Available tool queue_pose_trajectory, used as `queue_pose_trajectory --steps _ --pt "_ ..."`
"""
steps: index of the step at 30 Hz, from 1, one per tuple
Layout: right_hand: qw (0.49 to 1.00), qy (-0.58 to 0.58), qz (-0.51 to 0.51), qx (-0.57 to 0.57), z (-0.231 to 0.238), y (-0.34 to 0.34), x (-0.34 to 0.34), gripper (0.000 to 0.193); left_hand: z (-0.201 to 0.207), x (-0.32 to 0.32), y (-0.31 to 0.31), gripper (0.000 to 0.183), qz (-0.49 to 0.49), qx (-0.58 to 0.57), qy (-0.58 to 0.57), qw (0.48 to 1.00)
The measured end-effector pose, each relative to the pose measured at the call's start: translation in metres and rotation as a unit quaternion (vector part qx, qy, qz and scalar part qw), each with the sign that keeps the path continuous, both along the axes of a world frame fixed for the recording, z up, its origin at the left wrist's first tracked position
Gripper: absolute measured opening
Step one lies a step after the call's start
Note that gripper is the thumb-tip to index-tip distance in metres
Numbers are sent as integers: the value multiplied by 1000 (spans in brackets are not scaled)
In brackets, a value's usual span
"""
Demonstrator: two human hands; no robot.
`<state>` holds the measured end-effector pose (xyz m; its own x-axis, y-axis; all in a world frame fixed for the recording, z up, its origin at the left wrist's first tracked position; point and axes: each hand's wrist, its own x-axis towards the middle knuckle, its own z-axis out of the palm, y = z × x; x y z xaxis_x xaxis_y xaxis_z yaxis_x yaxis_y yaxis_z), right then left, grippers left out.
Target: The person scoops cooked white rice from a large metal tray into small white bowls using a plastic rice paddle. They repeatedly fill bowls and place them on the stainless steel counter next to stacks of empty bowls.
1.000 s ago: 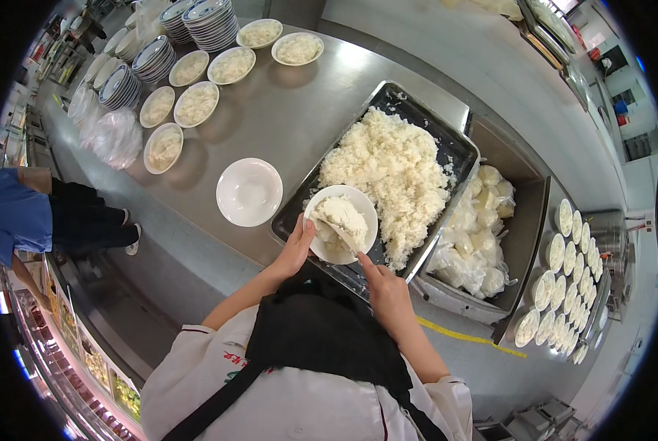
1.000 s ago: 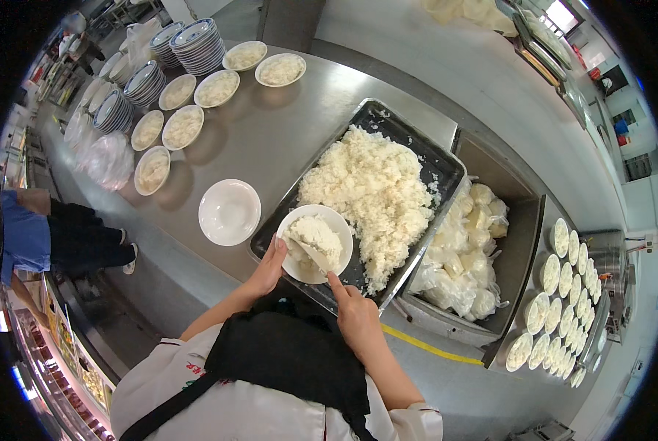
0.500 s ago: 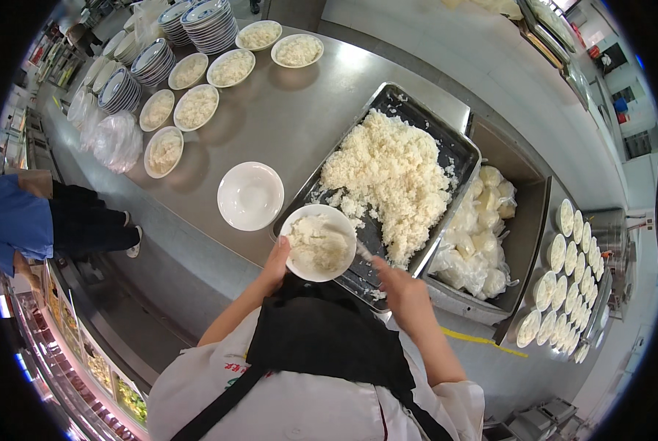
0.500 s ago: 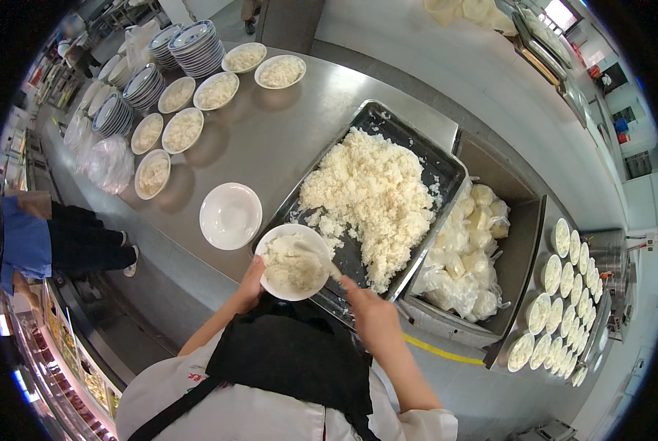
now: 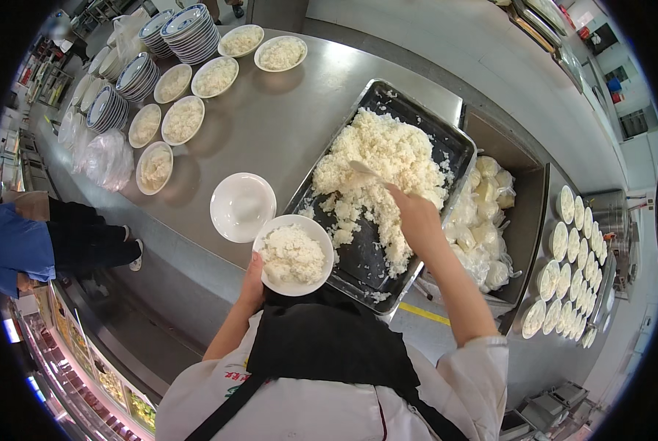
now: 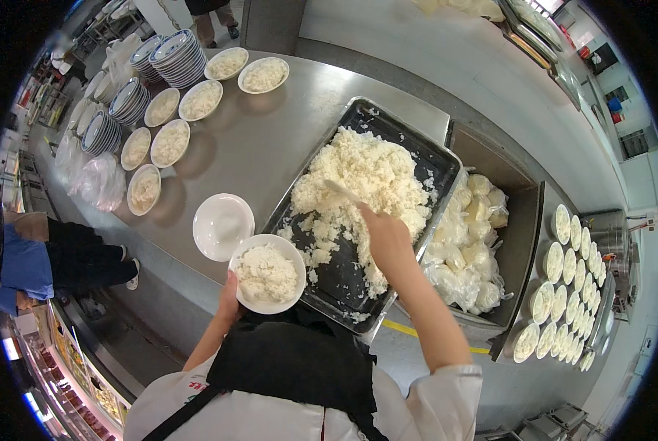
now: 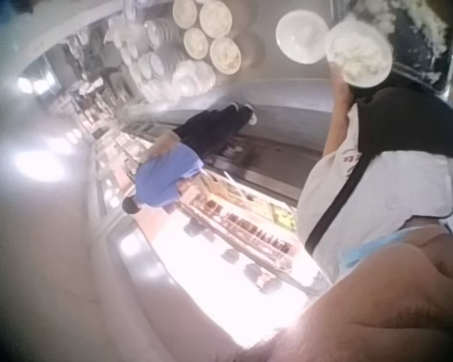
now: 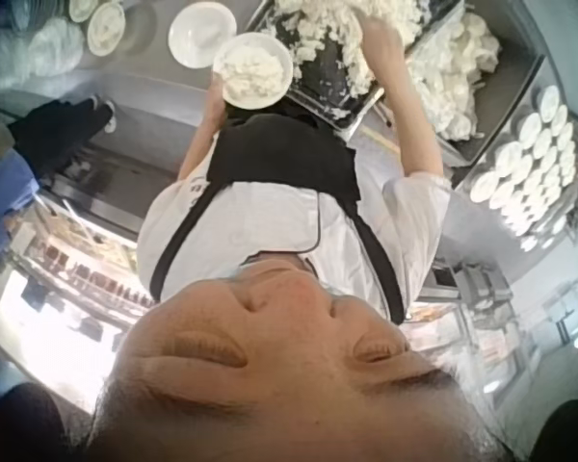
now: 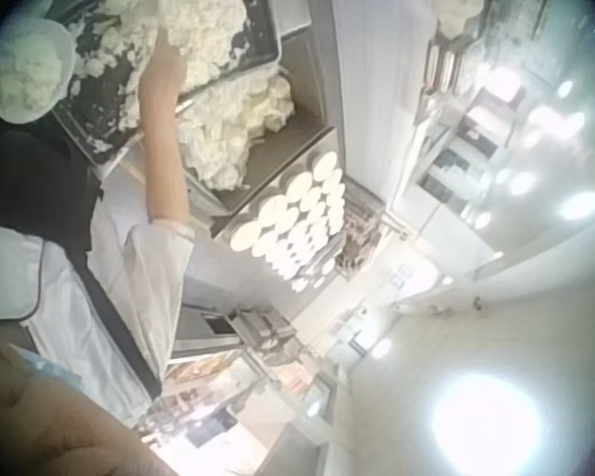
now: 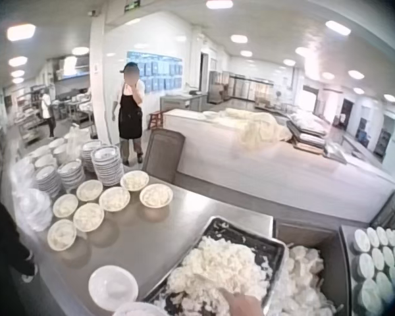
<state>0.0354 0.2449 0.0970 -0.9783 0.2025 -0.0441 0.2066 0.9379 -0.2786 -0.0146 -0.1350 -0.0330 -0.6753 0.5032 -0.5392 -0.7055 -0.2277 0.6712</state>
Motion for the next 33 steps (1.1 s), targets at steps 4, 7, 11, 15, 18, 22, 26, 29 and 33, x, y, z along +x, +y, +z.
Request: queue_pose_trajectory --steps 4,7,11,15,18,22,26,29,33 --pt "990 -18 117 79 -44 0 -68 23 -1 -3 2 68 -28 -38 41 998" --pt "972 -34 195 130 -52 -12 -82 15 12 -4 5 69 -24 -39 34 998" --pt "980 -53 176 70 -45 -31 -50 15 40 -7 9 69 13 20 4 1000" --pt "982 -102 140 70 -36 -60 3 22 29 -12 -5 68 25 -6 47 999" --pt "981 -149 123 18 -25 -51 20 37 28 -13 -14 68 27 -17 72 997" --pt "993 -111 34 -27 16 -10 18 41 30 -18 -19 68 32 -38 83 995" --pt "913 -292 -154 -241 43 18 28 25 43 -14 -15 70 23 -21 85 996" --pt "797 -380 -265 -387 14 31 50 31 42 -5 -11 70 50 -9 76 996" --pt "701 -298 -279 -584 -75 16 72 42 41 0 -10 70 37 -9 57 998"
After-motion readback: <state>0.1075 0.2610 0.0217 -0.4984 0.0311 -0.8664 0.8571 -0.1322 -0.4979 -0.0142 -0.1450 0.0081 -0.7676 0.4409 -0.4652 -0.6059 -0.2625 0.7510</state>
